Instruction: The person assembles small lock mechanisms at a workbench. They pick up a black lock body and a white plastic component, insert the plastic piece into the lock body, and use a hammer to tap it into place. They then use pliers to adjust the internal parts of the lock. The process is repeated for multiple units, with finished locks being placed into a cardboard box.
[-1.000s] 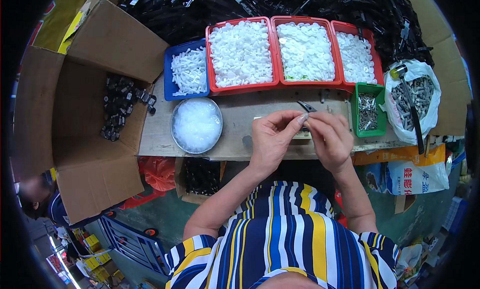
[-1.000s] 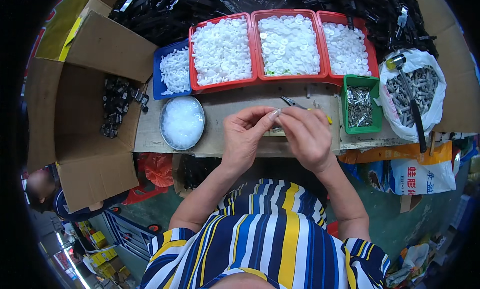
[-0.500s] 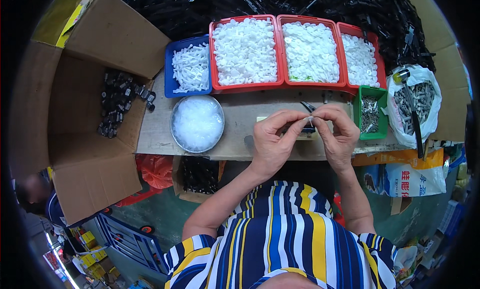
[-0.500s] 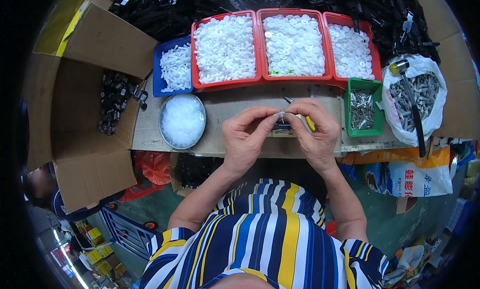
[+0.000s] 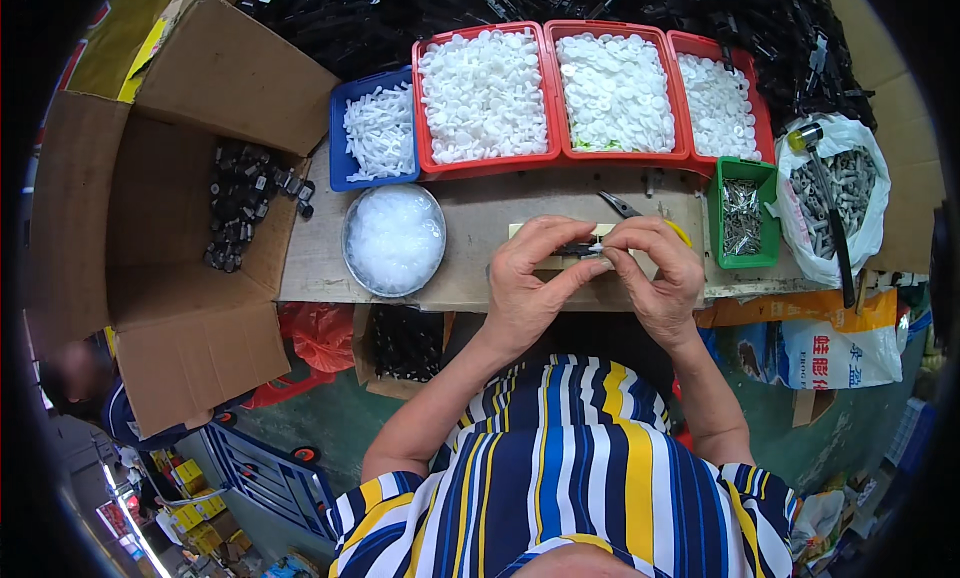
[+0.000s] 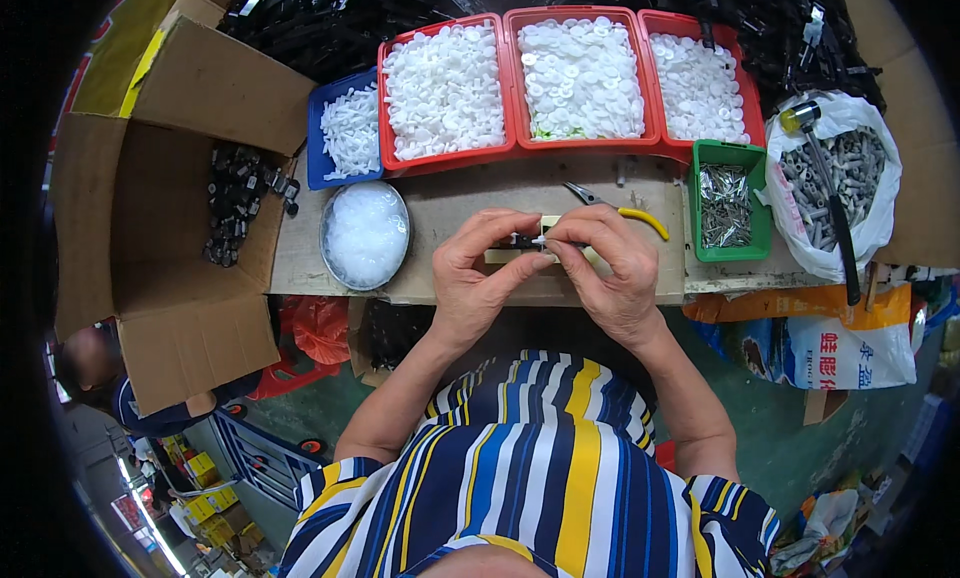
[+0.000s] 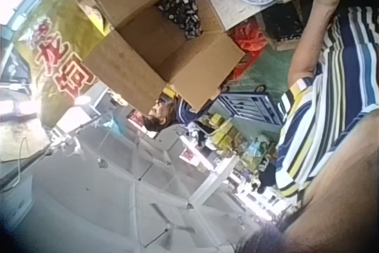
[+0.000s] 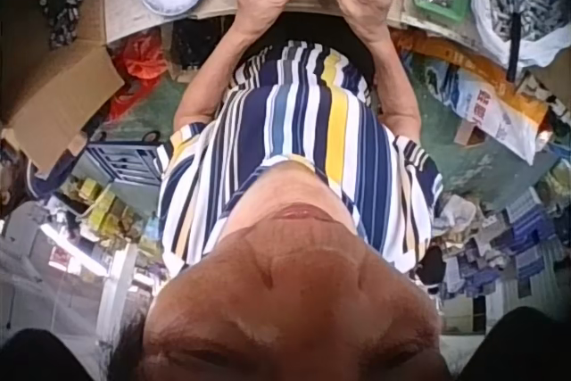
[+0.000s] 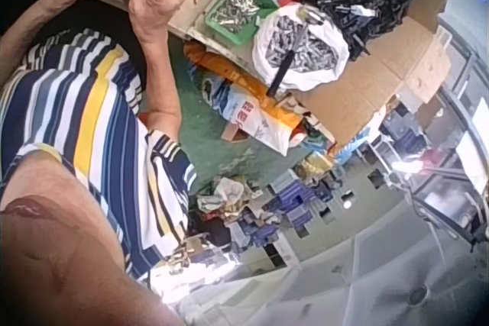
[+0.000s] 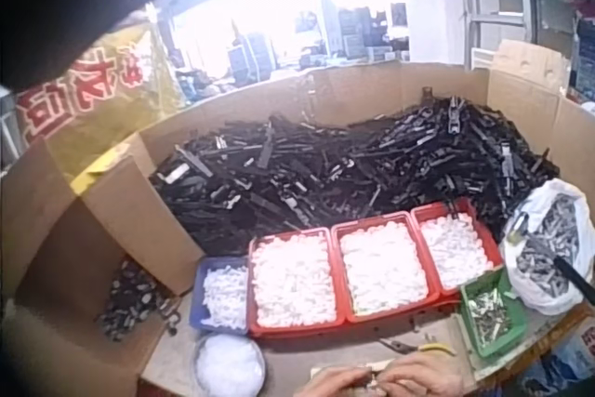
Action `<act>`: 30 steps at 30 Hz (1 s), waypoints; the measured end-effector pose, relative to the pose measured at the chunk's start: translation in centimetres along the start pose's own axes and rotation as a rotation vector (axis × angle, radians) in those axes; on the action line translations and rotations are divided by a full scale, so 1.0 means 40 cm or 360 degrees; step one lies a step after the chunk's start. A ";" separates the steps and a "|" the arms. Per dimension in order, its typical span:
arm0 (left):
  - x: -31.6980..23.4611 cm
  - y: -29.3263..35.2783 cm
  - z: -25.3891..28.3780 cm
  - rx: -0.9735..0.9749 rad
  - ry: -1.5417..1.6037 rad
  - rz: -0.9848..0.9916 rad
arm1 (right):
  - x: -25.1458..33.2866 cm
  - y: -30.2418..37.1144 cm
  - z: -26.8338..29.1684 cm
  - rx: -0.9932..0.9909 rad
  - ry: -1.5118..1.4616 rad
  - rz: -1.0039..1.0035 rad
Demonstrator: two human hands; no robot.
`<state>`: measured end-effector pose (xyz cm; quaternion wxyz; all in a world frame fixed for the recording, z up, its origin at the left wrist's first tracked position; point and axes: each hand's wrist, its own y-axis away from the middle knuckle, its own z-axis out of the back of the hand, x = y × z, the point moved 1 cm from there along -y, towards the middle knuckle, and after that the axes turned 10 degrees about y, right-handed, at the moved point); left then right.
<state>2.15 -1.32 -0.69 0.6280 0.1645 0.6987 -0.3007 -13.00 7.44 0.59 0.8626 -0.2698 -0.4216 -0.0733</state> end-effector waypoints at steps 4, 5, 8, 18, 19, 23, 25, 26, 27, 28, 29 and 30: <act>0.001 0.021 0.030 -0.0067 -0.0532 -0.0334 | -0.032 -0.001 -0.030 0.0084 0.0179 0.0128; 0.006 0.029 0.035 -0.0081 -0.0676 -0.0440 | -0.038 0.004 -0.042 0.0082 0.0214 0.0117; 0.032 0.053 0.046 -0.0016 -0.0988 -0.0659 | -0.050 -0.001 -0.064 0.0118 0.0364 0.0226; 0.080 0.073 0.058 0.0253 -0.1441 -0.0851 | -0.065 0.003 -0.083 0.0261 0.0449 0.0266; 0.078 0.074 0.058 0.0252 -0.1478 -0.0871 | -0.066 0.002 -0.083 0.0278 0.0449 0.0274; 0.070 0.070 0.063 0.0288 -0.1543 -0.0870 | -0.070 0.001 -0.079 0.0329 0.0431 0.0269; 0.067 0.067 0.063 0.0287 -0.1575 -0.0869 | -0.067 0.000 -0.077 0.0340 0.0408 0.0245; 0.065 0.069 0.063 0.0280 -0.1575 -0.0861 | -0.065 0.001 -0.078 0.0344 0.0397 0.0232; 0.065 0.064 0.060 0.0283 -0.1564 -0.0866 | -0.069 0.002 -0.076 0.0353 0.0392 0.0239; 0.064 0.060 0.057 0.0289 -0.1553 -0.0873 | -0.076 0.002 -0.076 0.0360 0.0388 0.0245; 0.062 0.063 0.064 0.0310 -0.1537 -0.0854 | -0.079 -0.001 -0.077 0.0363 0.0386 0.0249; 0.059 0.062 0.063 0.0307 -0.1549 -0.0815 | -0.080 -0.015 -0.069 0.0344 0.0377 0.0331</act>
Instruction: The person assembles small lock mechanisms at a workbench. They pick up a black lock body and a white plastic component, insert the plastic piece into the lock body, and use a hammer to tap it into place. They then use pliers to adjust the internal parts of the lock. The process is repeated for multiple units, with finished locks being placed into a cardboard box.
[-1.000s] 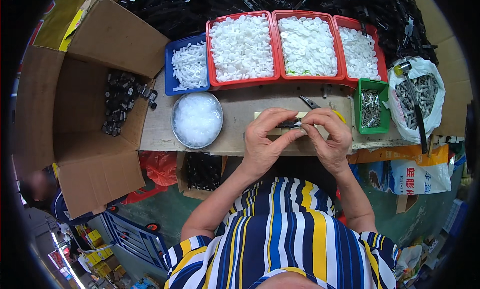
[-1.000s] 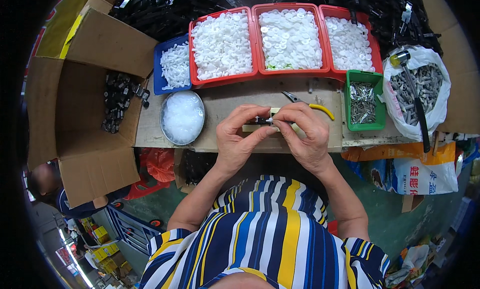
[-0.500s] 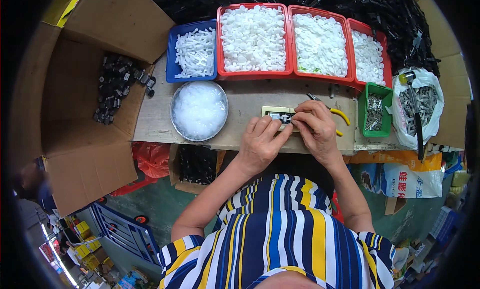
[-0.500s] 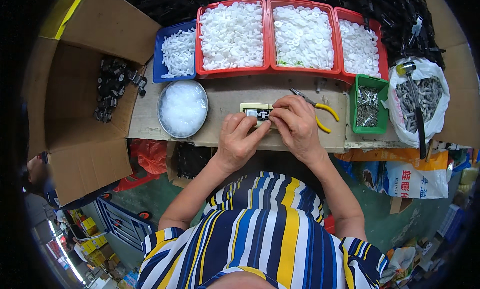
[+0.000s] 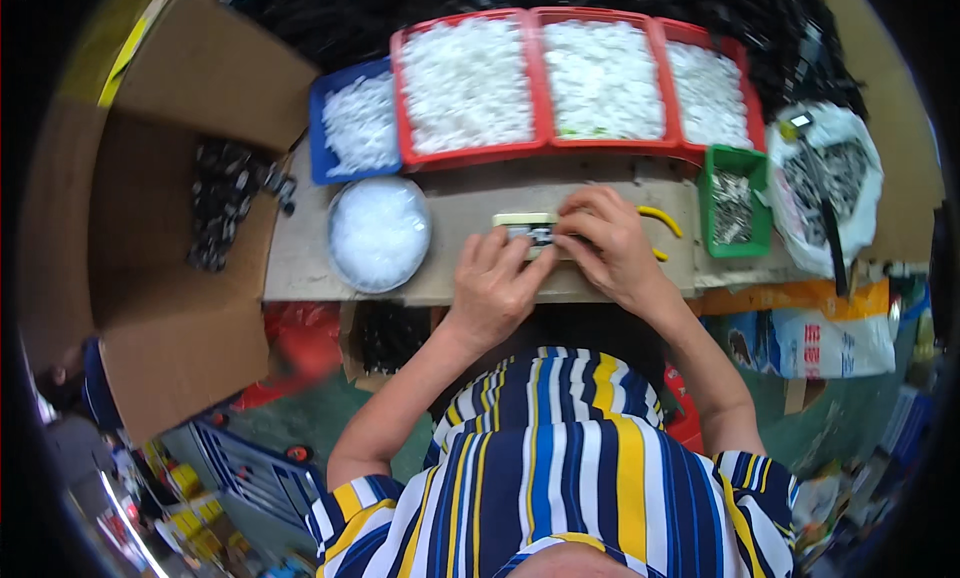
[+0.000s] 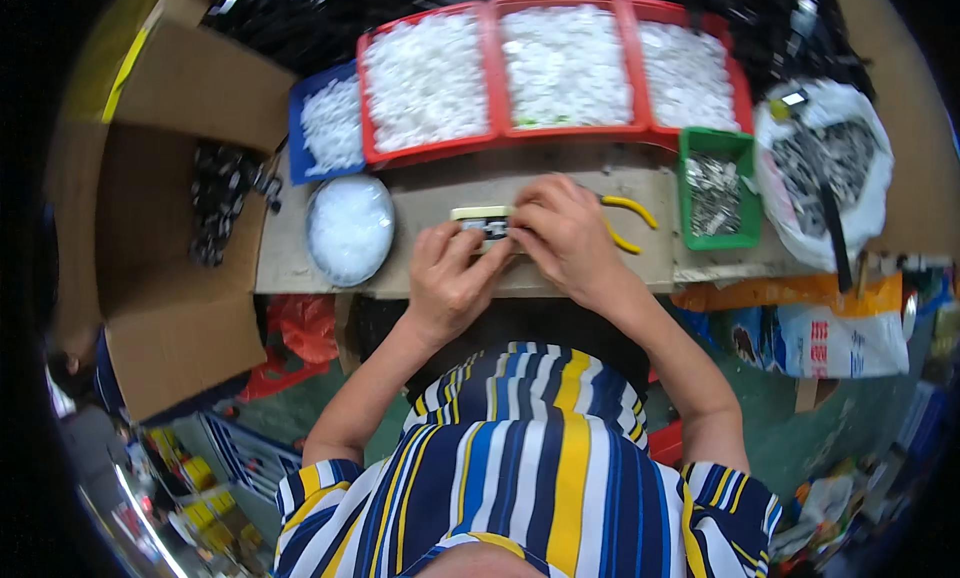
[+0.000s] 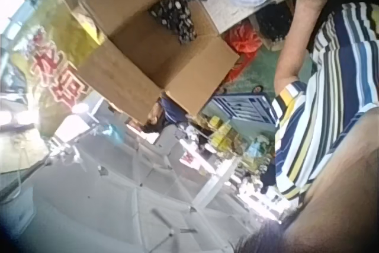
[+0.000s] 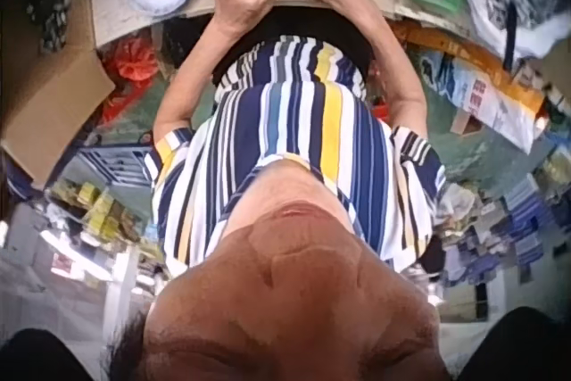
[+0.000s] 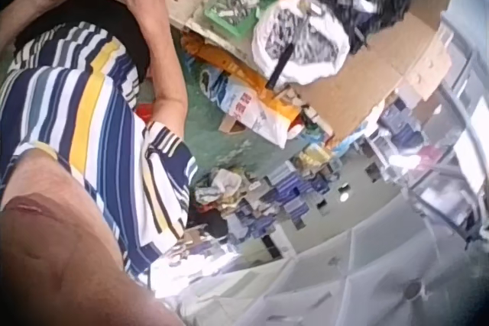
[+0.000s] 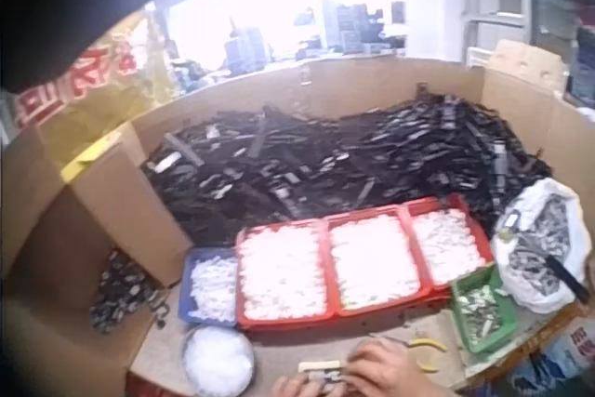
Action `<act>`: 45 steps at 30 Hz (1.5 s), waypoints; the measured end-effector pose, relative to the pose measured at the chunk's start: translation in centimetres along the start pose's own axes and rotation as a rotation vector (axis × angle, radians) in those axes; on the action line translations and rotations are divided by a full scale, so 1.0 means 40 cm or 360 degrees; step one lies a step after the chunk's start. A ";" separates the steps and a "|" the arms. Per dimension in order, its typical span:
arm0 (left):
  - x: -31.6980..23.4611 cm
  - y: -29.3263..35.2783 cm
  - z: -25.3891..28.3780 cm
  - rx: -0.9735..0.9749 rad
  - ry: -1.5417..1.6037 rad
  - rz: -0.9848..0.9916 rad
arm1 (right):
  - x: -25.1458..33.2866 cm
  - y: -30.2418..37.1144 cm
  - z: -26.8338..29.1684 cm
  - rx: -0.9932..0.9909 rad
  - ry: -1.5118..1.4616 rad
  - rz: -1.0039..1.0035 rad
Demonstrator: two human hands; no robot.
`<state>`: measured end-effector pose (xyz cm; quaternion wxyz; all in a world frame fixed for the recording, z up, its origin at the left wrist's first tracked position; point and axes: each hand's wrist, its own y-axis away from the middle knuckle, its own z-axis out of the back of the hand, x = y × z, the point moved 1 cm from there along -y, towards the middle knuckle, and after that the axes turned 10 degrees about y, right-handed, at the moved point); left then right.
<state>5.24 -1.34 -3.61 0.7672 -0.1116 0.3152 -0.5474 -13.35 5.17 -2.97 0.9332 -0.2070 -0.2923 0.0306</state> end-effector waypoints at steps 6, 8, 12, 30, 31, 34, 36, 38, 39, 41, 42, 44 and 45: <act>-0.007 0.006 0.006 0.0051 0.0065 0.0066 | 0.074 -0.216 0.082 -0.0064 0.0363 0.0390; -0.016 -0.006 0.010 0.0041 0.0039 -0.0002 | 0.129 -0.320 0.081 -0.0105 0.0270 0.0651; -0.009 0.019 0.020 0.0119 -0.0065 -0.0030 | 0.324 -0.580 0.011 -0.0197 0.0297 0.1341; -0.004 0.018 0.083 0.0193 0.0055 -0.0007 | 0.418 -0.651 0.064 -0.0093 0.0308 0.1548; -0.011 -0.004 0.077 0.0192 0.0075 -0.0030 | 0.400 -0.642 0.089 -0.0099 0.0325 0.1529; -0.065 -0.098 0.076 0.0214 0.0119 -0.0123 | 0.313 -0.578 0.215 -0.0210 0.0380 0.1369; -0.088 -0.172 0.073 0.0203 0.0160 -0.0188 | 0.256 -0.535 0.319 -0.0276 0.0420 0.1243; -0.107 -0.254 0.055 0.0070 0.0154 -0.0280 | 0.198 -0.458 0.410 -0.0313 0.0488 0.1070; -0.096 -0.275 0.043 0.0049 0.0181 -0.0250 | 0.153 -0.418 0.426 -0.0293 0.0468 0.0966; -0.067 -0.322 0.017 0.0021 0.0252 -0.0252 | 0.029 -0.301 0.464 -0.0217 0.0457 0.0640; -0.045 -0.335 0.006 0.0005 0.0270 -0.0244 | -0.035 -0.241 0.457 -0.0199 0.0396 0.0520; -0.029 -0.386 -0.020 0.0038 0.0296 -0.0239 | -0.123 -0.089 0.466 0.0115 0.0470 -0.0121; -0.022 -0.411 -0.035 0.0064 0.0317 -0.0247 | -0.159 -0.021 0.455 0.0127 0.0503 -0.0209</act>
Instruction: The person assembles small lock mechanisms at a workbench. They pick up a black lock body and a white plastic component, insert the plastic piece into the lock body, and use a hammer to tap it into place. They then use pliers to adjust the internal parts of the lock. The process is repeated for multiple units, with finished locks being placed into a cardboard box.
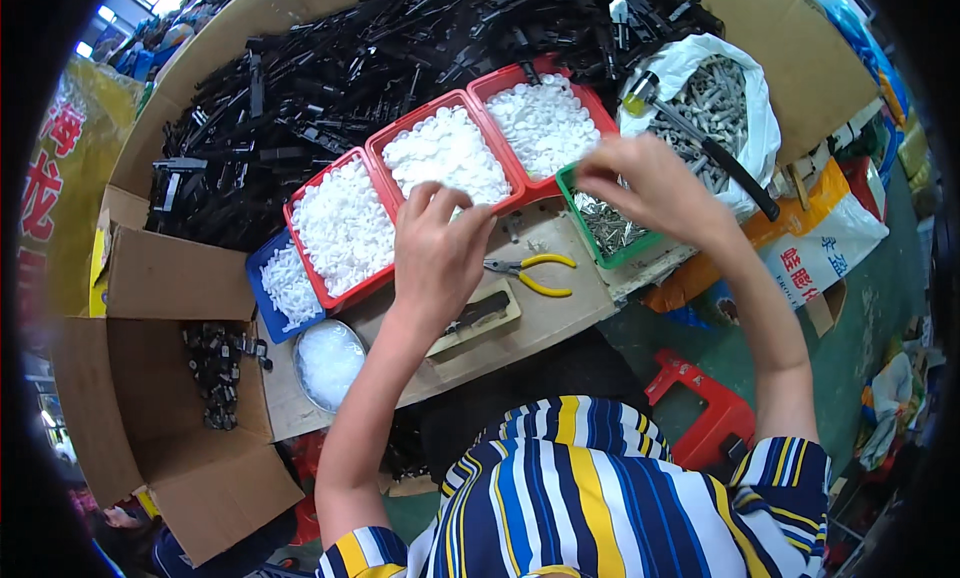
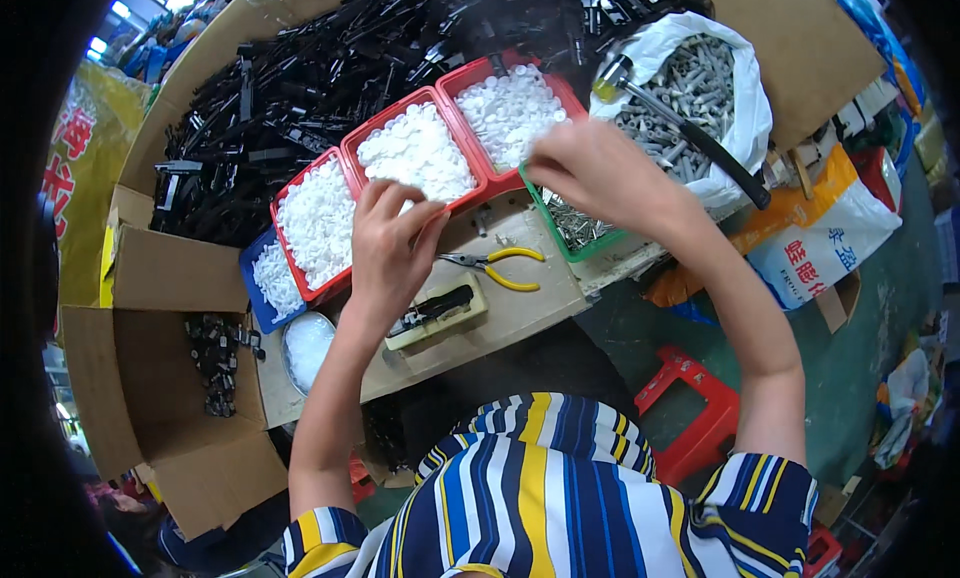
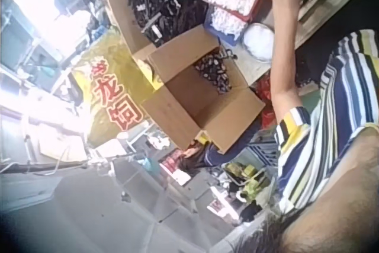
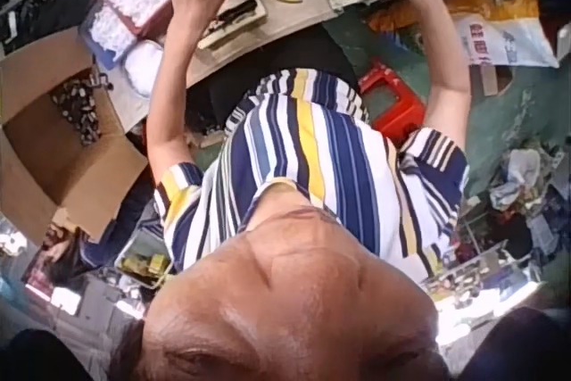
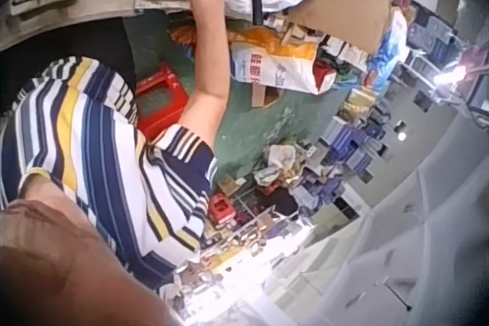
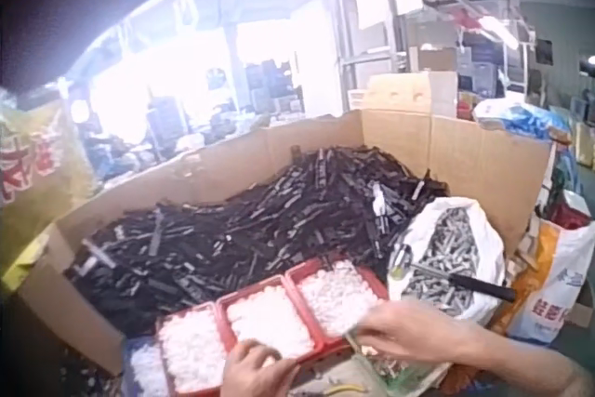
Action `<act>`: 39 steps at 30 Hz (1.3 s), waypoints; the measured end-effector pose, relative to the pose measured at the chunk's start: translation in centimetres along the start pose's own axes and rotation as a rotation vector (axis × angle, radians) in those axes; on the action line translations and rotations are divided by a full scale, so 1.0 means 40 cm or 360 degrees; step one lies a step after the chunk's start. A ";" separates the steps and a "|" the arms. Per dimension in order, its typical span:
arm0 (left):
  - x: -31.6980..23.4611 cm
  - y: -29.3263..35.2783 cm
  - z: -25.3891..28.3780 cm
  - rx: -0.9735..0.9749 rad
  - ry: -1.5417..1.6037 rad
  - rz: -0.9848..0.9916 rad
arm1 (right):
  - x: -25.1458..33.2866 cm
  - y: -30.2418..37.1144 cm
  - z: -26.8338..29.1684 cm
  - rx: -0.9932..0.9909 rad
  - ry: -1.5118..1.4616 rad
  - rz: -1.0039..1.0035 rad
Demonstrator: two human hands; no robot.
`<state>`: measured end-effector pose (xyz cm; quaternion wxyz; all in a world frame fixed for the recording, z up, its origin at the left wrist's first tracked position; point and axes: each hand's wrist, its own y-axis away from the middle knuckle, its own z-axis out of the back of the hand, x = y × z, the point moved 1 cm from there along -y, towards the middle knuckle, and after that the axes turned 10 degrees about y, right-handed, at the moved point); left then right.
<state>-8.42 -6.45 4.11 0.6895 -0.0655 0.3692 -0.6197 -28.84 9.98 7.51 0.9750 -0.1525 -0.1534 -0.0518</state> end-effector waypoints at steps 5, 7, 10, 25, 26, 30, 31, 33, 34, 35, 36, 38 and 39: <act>0.052 -0.096 -0.075 0.0086 0.0173 -0.0057 | -0.051 0.181 -0.125 0.0129 0.0260 -0.0338; 0.070 -0.129 -0.112 0.0118 0.0258 -0.0066 | -0.046 0.170 -0.133 0.0207 0.0141 -0.0465; 0.090 -0.172 -0.186 0.0233 0.0188 -0.0081 | -0.033 0.161 -0.133 0.0255 0.0089 -0.0561; 0.161 -0.321 -0.377 0.0252 -0.0173 -0.0219 | -0.027 0.201 -0.154 -0.0188 -0.0139 -0.0628; 0.158 -0.318 -0.373 0.0283 -0.0169 -0.0204 | -0.028 0.200 -0.156 -0.0219 -0.0136 -0.0610; 0.145 -0.298 -0.358 0.0278 -0.0093 -0.0198 | -0.029 0.194 -0.162 -0.0319 -0.0167 -0.0561; 0.136 -0.294 -0.349 0.0239 -0.0034 -0.0217 | -0.029 0.193 -0.162 -0.0341 -0.0185 -0.0563; 0.117 -0.288 -0.328 0.0170 0.0085 -0.0231 | -0.028 0.189 -0.158 -0.0382 -0.0200 -0.0571; 0.107 -0.286 -0.316 0.0142 0.0145 -0.0226 | -0.027 0.187 -0.155 -0.0401 -0.0206 -0.0575; 0.096 -0.281 -0.302 0.0112 0.0204 -0.0220 | -0.025 0.185 -0.154 -0.0449 -0.0259 -0.0604; 0.086 -0.274 -0.288 0.0098 0.0321 -0.0132 | -0.023 0.183 -0.152 -0.0495 -0.0314 -0.0632; 0.063 -0.251 -0.255 0.0065 0.0551 0.0048 | -0.014 0.173 -0.144 -0.0591 -0.0427 -0.0663; 0.047 -0.236 -0.232 0.0106 0.0838 0.0314 | -0.007 0.166 -0.136 -0.0642 -0.0487 -0.0667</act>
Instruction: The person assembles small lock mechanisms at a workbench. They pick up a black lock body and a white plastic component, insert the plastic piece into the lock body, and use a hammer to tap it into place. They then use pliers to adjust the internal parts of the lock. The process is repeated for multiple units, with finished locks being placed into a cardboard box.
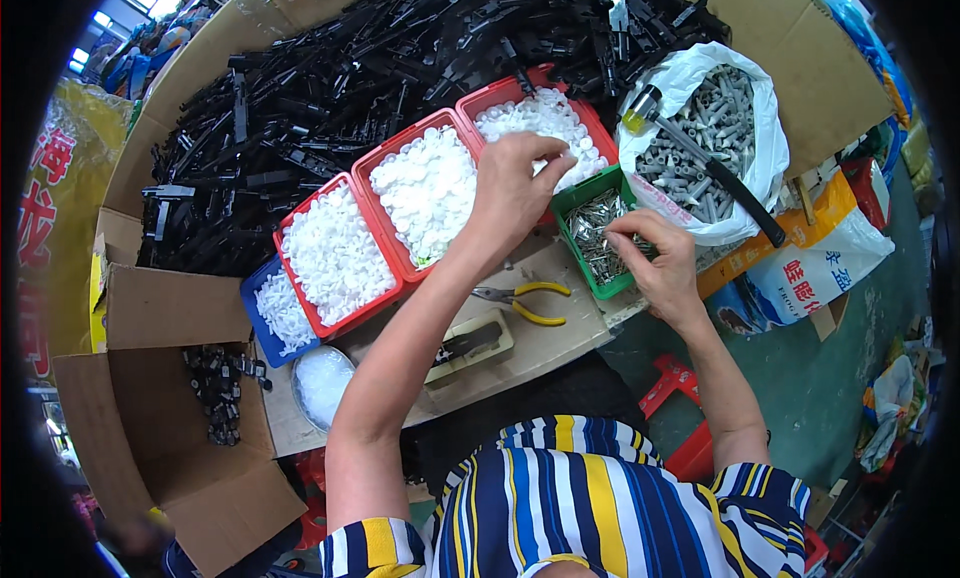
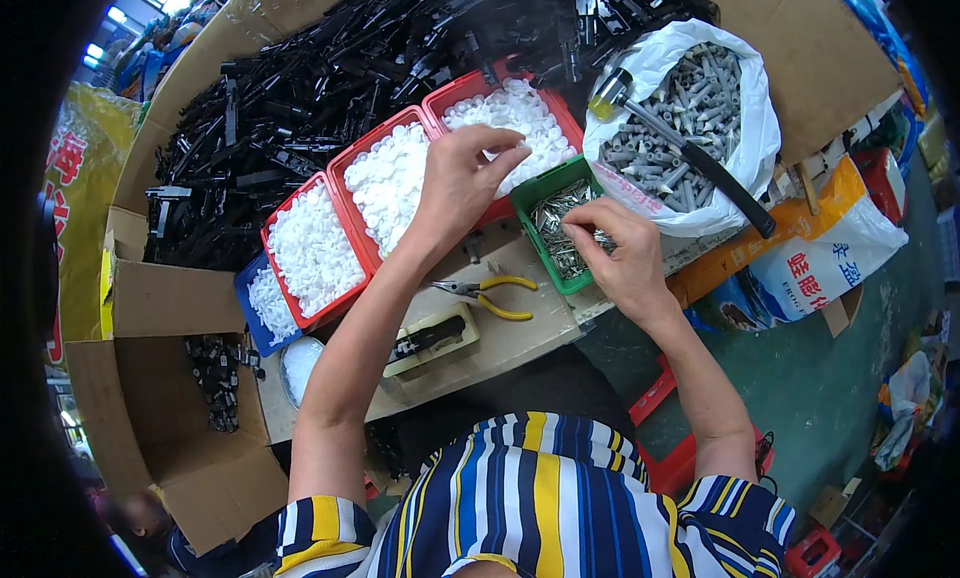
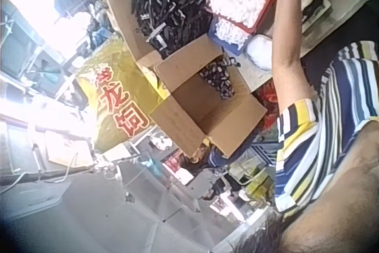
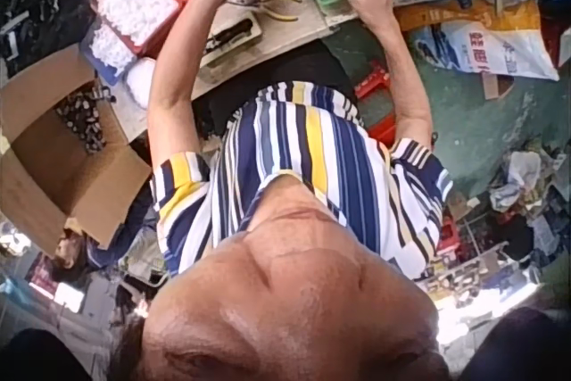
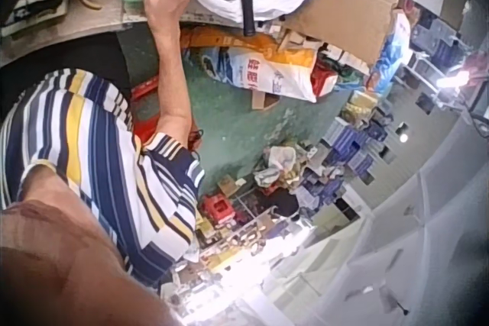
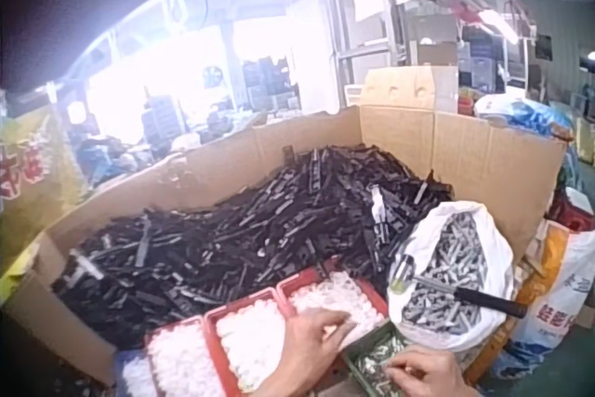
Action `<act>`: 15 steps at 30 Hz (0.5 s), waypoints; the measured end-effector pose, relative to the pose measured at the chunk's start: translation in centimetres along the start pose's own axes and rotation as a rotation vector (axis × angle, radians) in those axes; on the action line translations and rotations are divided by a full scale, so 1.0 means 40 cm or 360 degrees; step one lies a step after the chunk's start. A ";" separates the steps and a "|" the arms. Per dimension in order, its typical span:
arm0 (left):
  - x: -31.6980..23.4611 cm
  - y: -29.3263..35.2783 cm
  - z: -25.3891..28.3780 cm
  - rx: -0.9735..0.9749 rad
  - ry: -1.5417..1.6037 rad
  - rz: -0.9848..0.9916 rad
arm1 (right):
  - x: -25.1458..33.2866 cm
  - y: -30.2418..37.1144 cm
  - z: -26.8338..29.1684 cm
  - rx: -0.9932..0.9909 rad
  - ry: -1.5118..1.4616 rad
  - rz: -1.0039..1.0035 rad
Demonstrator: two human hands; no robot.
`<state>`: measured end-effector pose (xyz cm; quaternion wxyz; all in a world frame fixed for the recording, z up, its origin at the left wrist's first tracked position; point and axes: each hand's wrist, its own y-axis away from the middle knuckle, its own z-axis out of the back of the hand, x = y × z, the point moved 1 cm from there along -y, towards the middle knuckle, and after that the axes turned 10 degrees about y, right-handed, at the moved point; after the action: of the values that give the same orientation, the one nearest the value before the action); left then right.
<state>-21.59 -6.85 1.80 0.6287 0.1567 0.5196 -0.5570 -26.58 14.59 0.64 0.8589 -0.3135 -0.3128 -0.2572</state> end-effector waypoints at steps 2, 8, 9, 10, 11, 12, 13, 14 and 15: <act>-0.051 0.040 0.018 0.0018 0.0601 0.0521 | 0.012 -0.002 -0.003 -0.0063 -0.0239 -0.0126; -0.079 0.220 0.072 -0.0064 0.1836 0.0894 | 0.124 -0.016 -0.050 -0.0087 -0.1090 -0.0239; -0.085 0.247 0.079 -0.0120 0.2006 0.0963 | 0.144 -0.015 -0.059 -0.0055 -0.1128 -0.0254; -0.091 0.271 0.083 -0.0176 0.2176 0.1028 | 0.157 -0.015 -0.069 -0.0033 -0.1074 -0.0180; -0.090 0.294 0.085 -0.0188 0.2269 0.1045 | 0.168 -0.016 -0.079 -0.0011 -0.1020 -0.0106; -0.083 0.313 0.086 -0.0199 0.2306 0.1067 | 0.177 -0.016 -0.090 0.0008 -0.0968 -0.0031; -0.079 0.330 0.087 -0.0201 0.2352 0.1062 | 0.185 -0.014 -0.102 0.0012 -0.0866 0.0054; -0.076 0.344 0.088 -0.0201 0.2398 0.1057 | 0.193 -0.011 -0.111 0.0024 -0.0851 0.0067; -0.077 0.354 0.088 -0.0218 0.2442 0.1050 | 0.200 -0.008 -0.118 0.0034 -0.0828 0.0083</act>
<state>-7.17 -3.23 0.40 0.2396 0.5978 0.7634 -0.0504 -19.63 9.11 3.51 0.7592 -0.3678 -0.5178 -0.1424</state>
